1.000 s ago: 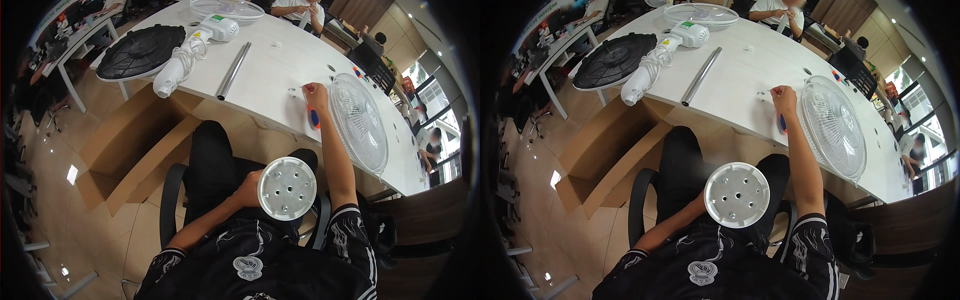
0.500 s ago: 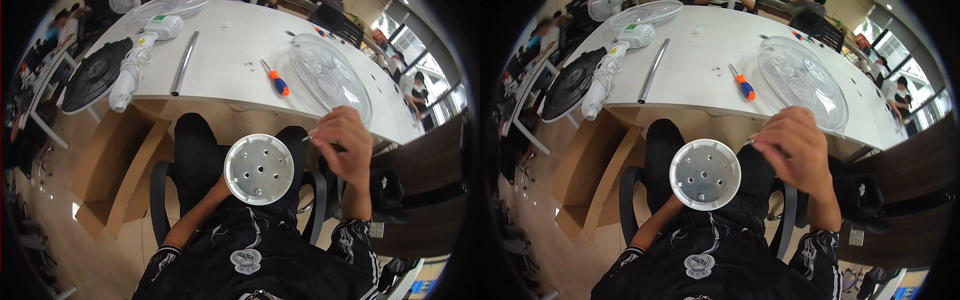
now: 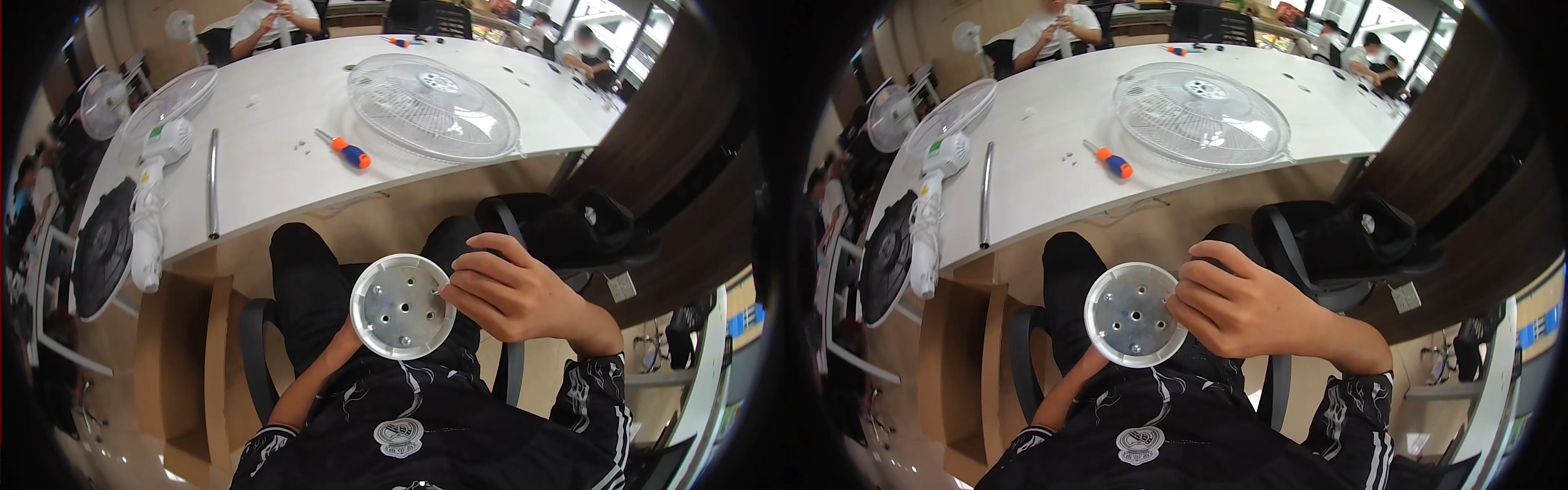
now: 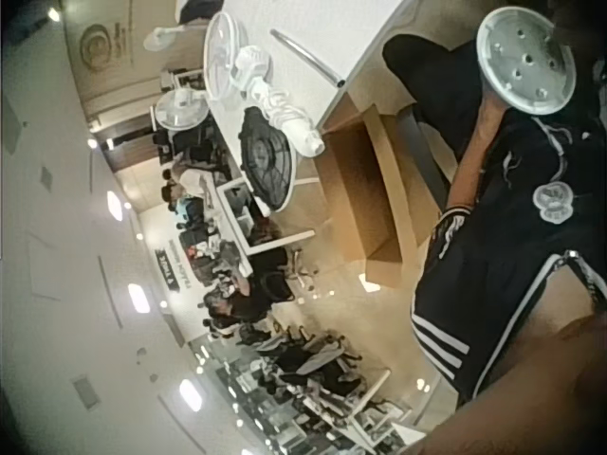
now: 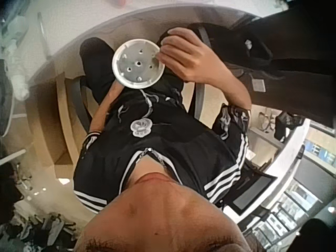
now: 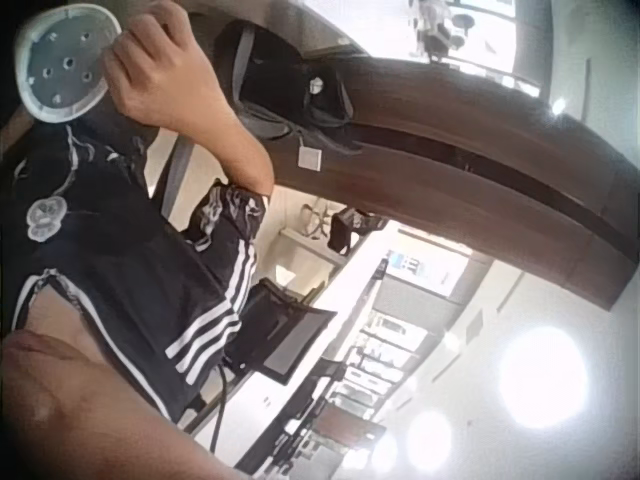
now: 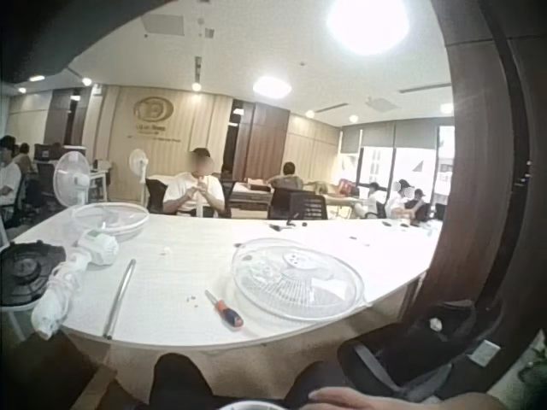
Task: Unboxing and assembling the components of a standing fan at a desk.
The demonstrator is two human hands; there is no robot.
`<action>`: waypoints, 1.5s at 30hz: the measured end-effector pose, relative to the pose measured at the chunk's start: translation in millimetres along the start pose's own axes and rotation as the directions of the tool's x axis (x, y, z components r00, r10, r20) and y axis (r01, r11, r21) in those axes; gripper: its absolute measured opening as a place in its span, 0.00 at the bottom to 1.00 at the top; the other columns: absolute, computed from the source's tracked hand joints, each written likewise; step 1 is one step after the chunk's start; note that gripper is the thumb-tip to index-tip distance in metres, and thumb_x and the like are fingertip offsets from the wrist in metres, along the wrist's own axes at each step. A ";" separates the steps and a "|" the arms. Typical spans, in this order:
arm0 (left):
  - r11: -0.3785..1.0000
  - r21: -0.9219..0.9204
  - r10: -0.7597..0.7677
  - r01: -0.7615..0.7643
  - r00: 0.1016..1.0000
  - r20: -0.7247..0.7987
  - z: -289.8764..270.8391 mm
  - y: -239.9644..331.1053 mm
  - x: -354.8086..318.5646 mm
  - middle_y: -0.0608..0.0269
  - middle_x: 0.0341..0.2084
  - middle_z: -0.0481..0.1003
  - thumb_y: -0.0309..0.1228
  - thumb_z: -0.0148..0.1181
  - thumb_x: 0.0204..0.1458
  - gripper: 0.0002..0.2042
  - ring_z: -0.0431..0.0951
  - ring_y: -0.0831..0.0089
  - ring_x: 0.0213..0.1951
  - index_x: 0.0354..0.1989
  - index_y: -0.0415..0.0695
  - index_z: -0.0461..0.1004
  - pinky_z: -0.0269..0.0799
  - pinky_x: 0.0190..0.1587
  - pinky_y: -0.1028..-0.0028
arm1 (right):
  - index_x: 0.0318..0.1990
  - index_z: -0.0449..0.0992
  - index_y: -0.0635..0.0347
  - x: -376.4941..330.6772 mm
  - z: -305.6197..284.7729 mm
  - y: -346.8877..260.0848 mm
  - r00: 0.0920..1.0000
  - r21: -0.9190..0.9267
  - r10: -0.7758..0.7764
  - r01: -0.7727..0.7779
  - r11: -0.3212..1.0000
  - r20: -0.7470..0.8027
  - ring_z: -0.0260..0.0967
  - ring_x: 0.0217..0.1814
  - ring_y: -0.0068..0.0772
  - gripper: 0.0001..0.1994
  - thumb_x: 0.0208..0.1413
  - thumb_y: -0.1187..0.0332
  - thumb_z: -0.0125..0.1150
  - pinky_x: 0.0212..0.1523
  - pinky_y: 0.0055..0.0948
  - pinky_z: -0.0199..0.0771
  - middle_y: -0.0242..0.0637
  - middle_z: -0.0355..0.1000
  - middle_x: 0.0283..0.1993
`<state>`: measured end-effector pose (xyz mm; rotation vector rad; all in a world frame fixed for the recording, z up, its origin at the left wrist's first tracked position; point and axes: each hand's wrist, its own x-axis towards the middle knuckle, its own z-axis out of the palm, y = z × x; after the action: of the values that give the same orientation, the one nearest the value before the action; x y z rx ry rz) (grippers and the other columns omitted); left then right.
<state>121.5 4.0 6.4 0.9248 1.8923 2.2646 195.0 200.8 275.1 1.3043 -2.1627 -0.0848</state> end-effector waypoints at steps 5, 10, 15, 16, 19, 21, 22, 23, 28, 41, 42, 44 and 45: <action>0.999 -0.029 -0.023 0.025 0.997 0.071 1.8 -11.7 7.7 0.54 0.34 0.80 0.33 0.76 0.29 0.29 0.81 0.68 0.36 0.43 0.35 0.75 0.76 0.42 0.69 | 0.31 0.79 0.66 -6.0 11.5 -4.6 0.996 0.037 0.090 -0.091 0.995 0.024 0.70 0.41 0.35 0.11 0.37 0.72 0.65 0.53 0.43 0.73 0.36 0.71 0.31; 0.998 -0.053 -0.024 0.030 0.993 0.114 4.9 -16.5 12.6 0.54 0.34 0.80 0.33 0.76 0.28 0.29 0.81 0.69 0.36 0.43 0.35 0.75 0.76 0.42 0.69 | 0.32 0.78 0.66 -4.3 12.1 -7.3 0.989 0.039 0.150 -0.151 0.988 0.010 0.70 0.40 0.35 0.11 0.37 0.72 0.66 0.54 0.44 0.73 0.36 0.71 0.32; 0.997 -0.070 -0.013 0.024 0.989 0.148 8.7 -20.5 17.2 0.55 0.34 0.80 0.33 0.76 0.28 0.29 0.81 0.69 0.36 0.43 0.36 0.75 0.76 0.43 0.69 | 0.38 0.81 0.65 -7.7 5.2 -6.7 0.973 -0.005 0.207 -0.208 0.978 0.103 0.75 0.41 0.36 0.13 0.41 0.72 0.69 0.53 0.46 0.75 0.39 0.76 0.35; 0.997 -0.072 -0.011 0.022 0.988 0.154 11.3 -21.2 17.1 0.55 0.34 0.80 0.33 0.76 0.28 0.29 0.81 0.69 0.36 0.43 0.36 0.75 0.76 0.43 0.69 | 0.36 0.80 0.66 -8.5 5.2 -6.9 0.980 -0.008 0.181 -0.181 0.983 0.080 0.73 0.41 0.36 0.13 0.39 0.73 0.67 0.53 0.45 0.74 0.39 0.74 0.34; 0.997 -0.070 -0.005 0.017 0.986 0.165 13.8 -23.5 17.6 0.55 0.34 0.80 0.33 0.76 0.28 0.29 0.81 0.69 0.36 0.43 0.36 0.75 0.76 0.43 0.69 | 0.34 0.79 0.68 -8.6 9.5 -9.6 0.985 -0.007 0.161 -0.160 0.987 0.062 0.72 0.40 0.36 0.13 0.37 0.73 0.66 0.54 0.45 0.73 0.39 0.72 0.33; 0.998 -0.065 0.002 0.009 0.987 0.161 14.9 -23.8 17.0 0.55 0.34 0.80 0.33 0.77 0.28 0.29 0.81 0.70 0.36 0.43 0.36 0.75 0.76 0.43 0.69 | 0.35 0.79 0.69 -8.1 11.3 -12.1 0.986 0.002 0.155 -0.155 0.988 0.060 0.72 0.40 0.36 0.14 0.36 0.73 0.66 0.54 0.45 0.73 0.39 0.72 0.33; 0.998 -0.064 0.004 0.006 0.987 0.160 15.0 -23.6 16.5 0.55 0.34 0.80 0.33 0.77 0.28 0.29 0.81 0.70 0.36 0.43 0.36 0.75 0.76 0.43 0.69 | 0.35 0.79 0.69 -8.1 11.2 -13.1 0.987 -0.008 0.149 -0.149 0.989 0.056 0.72 0.41 0.36 0.14 0.36 0.73 0.65 0.54 0.45 0.73 0.39 0.72 0.33; 0.998 -0.060 0.007 0.002 0.987 0.158 14.7 -23.9 17.0 0.55 0.34 0.80 0.33 0.77 0.28 0.29 0.81 0.70 0.36 0.43 0.36 0.75 0.76 0.43 0.69 | 0.35 0.79 0.69 -7.6 11.3 -13.7 0.988 -0.017 0.144 -0.143 0.990 0.051 0.72 0.41 0.36 0.14 0.36 0.73 0.65 0.53 0.45 0.74 0.39 0.73 0.34; 0.999 -0.053 0.013 -0.005 0.988 0.152 14.3 -24.2 17.0 0.55 0.35 0.80 0.33 0.77 0.28 0.29 0.81 0.70 0.36 0.43 0.36 0.75 0.77 0.43 0.69 | 0.35 0.80 0.69 -8.6 9.7 -11.1 0.991 -0.036 0.125 -0.123 0.992 0.042 0.72 0.41 0.37 0.15 0.36 0.73 0.65 0.53 0.44 0.74 0.39 0.73 0.34; 0.999 0.007 0.038 -0.039 0.991 0.125 0.2 -16.1 11.2 0.56 0.35 0.80 0.33 0.77 0.28 0.29 0.81 0.71 0.37 0.44 0.37 0.75 0.77 0.43 0.69 | 0.35 0.80 0.66 -7.6 21.4 -9.6 0.996 0.056 0.089 -0.089 0.994 0.000 0.73 0.41 0.35 0.13 0.38 0.73 0.67 0.54 0.42 0.74 0.37 0.74 0.36; 0.999 0.013 0.040 -0.042 0.991 0.126 -0.8 -15.5 10.2 0.56 0.35 0.80 0.33 0.77 0.28 0.29 0.81 0.71 0.37 0.44 0.37 0.75 0.77 0.43 0.69 | 0.35 0.80 0.66 -7.0 22.9 -8.9 0.996 0.056 0.085 -0.084 0.995 -0.005 0.73 0.41 0.35 0.13 0.38 0.73 0.67 0.54 0.42 0.74 0.37 0.74 0.36; 0.998 0.031 0.045 -0.049 0.991 0.127 -2.6 -14.0 8.4 0.56 0.35 0.80 0.33 0.77 0.28 0.29 0.81 0.71 0.37 0.44 0.37 0.76 0.77 0.43 0.69 | 0.36 0.81 0.62 -6.7 25.8 -6.6 0.978 0.266 0.203 -0.181 0.947 -0.055 0.73 0.42 0.35 0.12 0.40 0.73 0.71 0.52 0.41 0.73 0.36 0.75 0.37; 0.998 0.043 0.046 -0.052 0.990 0.131 -3.8 -13.3 7.2 0.56 0.35 0.80 0.33 0.77 0.28 0.29 0.81 0.71 0.37 0.44 0.37 0.76 0.77 0.43 0.69 | 0.36 0.81 0.62 -6.5 27.6 -5.0 0.978 0.272 0.200 -0.179 0.946 -0.052 0.73 0.42 0.35 0.12 0.40 0.73 0.71 0.52 0.41 0.73 0.36 0.75 0.37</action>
<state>109.4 6.9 -3.0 1.1075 1.8942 2.1374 186.7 196.8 247.9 1.2100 -2.2764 0.3405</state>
